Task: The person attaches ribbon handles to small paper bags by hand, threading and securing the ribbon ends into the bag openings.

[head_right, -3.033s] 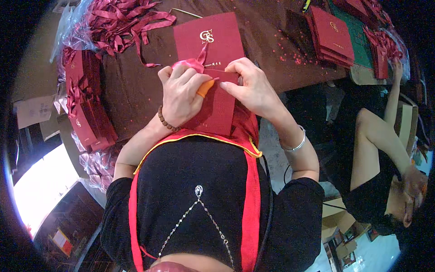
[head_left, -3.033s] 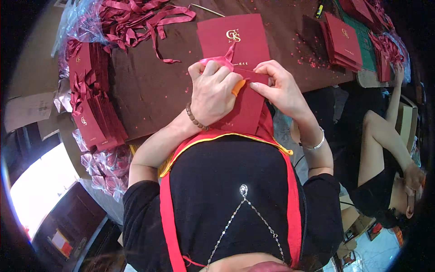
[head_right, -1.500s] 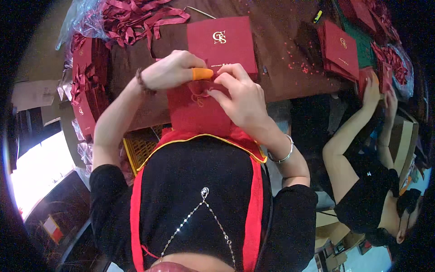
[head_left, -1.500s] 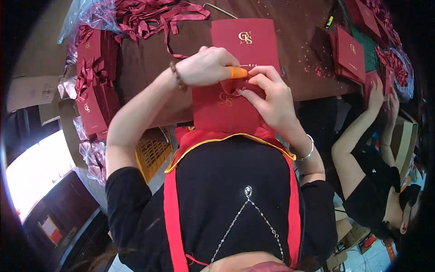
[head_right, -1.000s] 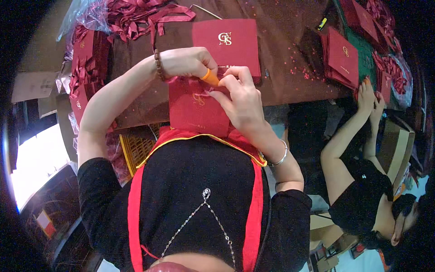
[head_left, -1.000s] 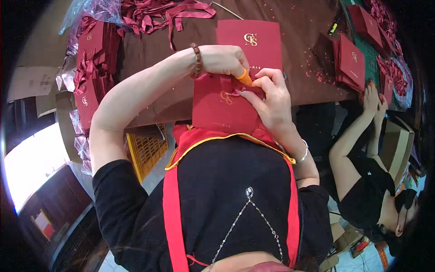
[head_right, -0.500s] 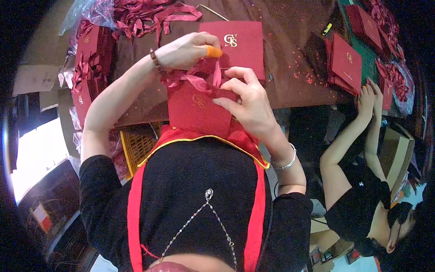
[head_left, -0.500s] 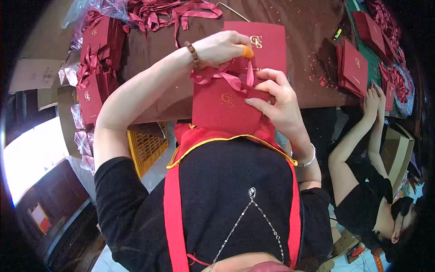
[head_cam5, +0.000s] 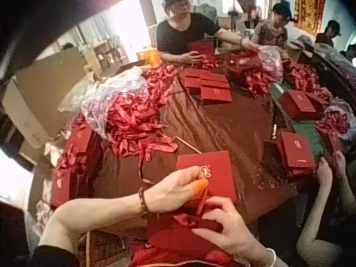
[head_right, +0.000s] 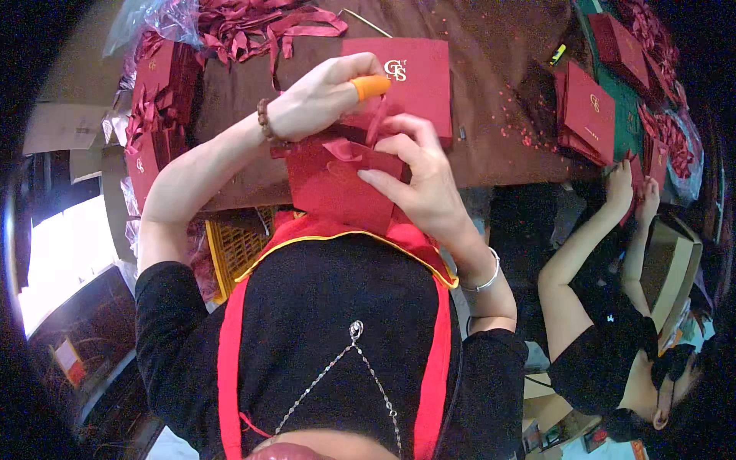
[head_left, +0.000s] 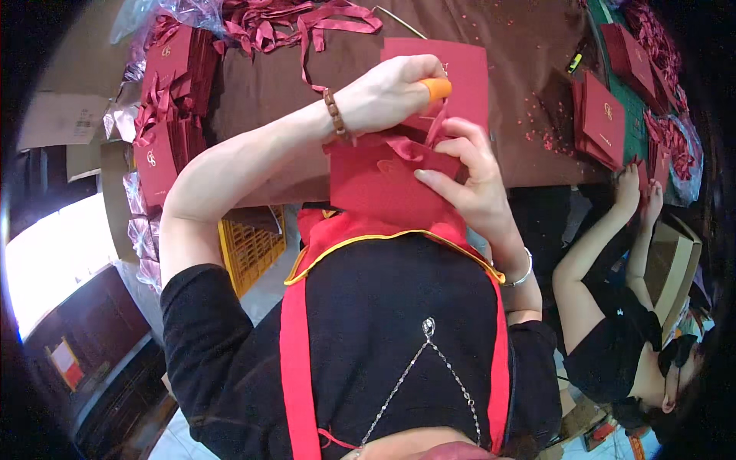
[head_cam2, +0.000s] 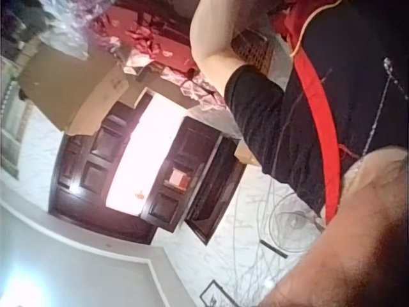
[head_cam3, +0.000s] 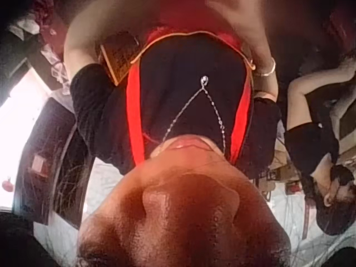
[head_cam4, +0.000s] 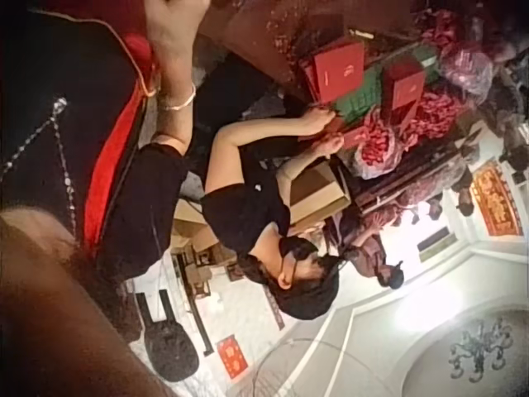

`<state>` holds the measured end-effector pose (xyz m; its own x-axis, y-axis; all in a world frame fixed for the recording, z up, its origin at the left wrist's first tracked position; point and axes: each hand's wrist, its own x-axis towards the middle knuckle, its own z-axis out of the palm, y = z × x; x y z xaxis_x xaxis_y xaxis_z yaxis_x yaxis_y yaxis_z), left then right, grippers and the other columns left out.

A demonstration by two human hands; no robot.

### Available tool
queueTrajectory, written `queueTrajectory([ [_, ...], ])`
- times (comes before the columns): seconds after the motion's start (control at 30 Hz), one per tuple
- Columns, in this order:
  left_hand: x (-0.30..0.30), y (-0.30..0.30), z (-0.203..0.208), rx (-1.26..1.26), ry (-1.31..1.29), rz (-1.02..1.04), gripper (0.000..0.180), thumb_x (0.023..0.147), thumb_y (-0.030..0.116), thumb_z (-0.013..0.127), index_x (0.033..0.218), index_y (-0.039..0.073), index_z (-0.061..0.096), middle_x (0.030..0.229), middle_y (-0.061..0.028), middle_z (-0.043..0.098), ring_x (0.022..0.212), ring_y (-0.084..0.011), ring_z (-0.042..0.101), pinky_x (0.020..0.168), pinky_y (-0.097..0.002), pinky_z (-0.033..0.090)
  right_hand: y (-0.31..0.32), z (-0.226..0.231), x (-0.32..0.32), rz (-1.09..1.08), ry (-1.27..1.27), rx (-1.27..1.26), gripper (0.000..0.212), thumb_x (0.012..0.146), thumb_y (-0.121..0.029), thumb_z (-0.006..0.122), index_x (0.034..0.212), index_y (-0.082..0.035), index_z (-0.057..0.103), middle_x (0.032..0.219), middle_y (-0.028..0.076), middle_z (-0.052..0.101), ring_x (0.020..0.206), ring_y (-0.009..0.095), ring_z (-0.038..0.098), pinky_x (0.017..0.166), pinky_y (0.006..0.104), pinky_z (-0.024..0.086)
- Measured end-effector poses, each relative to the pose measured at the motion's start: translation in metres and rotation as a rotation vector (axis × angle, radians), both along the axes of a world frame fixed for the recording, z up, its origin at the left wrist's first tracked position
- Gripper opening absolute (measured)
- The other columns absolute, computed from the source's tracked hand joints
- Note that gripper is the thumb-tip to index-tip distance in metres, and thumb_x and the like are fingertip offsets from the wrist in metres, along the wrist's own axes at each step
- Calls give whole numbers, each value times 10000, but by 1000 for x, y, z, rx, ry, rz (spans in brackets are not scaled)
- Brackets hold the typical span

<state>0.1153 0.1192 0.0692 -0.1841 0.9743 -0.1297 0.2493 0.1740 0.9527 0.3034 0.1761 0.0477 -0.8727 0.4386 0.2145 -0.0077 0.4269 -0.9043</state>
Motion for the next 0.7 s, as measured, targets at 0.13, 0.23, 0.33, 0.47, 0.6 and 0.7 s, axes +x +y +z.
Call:
queueTrajectory([
  [0.13,-21,15,13,-24,-68,246,157,873,95,464,941,61,601,654,69,480,515,-16,395,430,-182,302,-9,7,4,124,-161,-101,237,772,-119,687,944,1,577,758,113,616,624,191,590,569,289,460],
  [0.23,-63,19,-7,22,-19,205,205,886,150,482,1001,28,600,725,-10,584,582,-85,527,475,-224,387,-7,10,2,71,-188,-199,201,775,-62,704,905,6,567,693,22,594,574,28,487,508,208,415],
  [0.33,-62,12,-1,-86,-485,139,275,926,211,416,1109,73,568,801,-24,594,691,-78,538,593,-194,397,0,2,9,44,-199,-408,232,753,-7,706,904,-25,530,812,39,607,673,41,527,573,211,442],
  [0.47,-37,-19,-25,137,-931,344,278,918,195,491,1175,89,491,954,-116,622,781,-199,604,698,-312,486,-2,-8,8,51,307,-834,283,743,65,687,882,-63,478,867,59,604,737,102,581,610,235,481],
  [0.6,34,-51,-51,-13,-1057,243,383,926,274,480,1223,32,489,1127,-118,574,973,-187,589,821,-317,500,-5,0,-9,69,499,-829,310,724,127,648,885,-66,466,1096,153,556,857,180,594,710,287,513],
  [0.7,52,-62,-50,244,-1627,-267,394,926,268,494,1244,36,484,1126,-112,575,947,-170,596,820,-292,496,3,0,-1,84,283,-833,345,720,114,650,954,-84,492,1233,173,467,971,202,559,807,315,486],
])
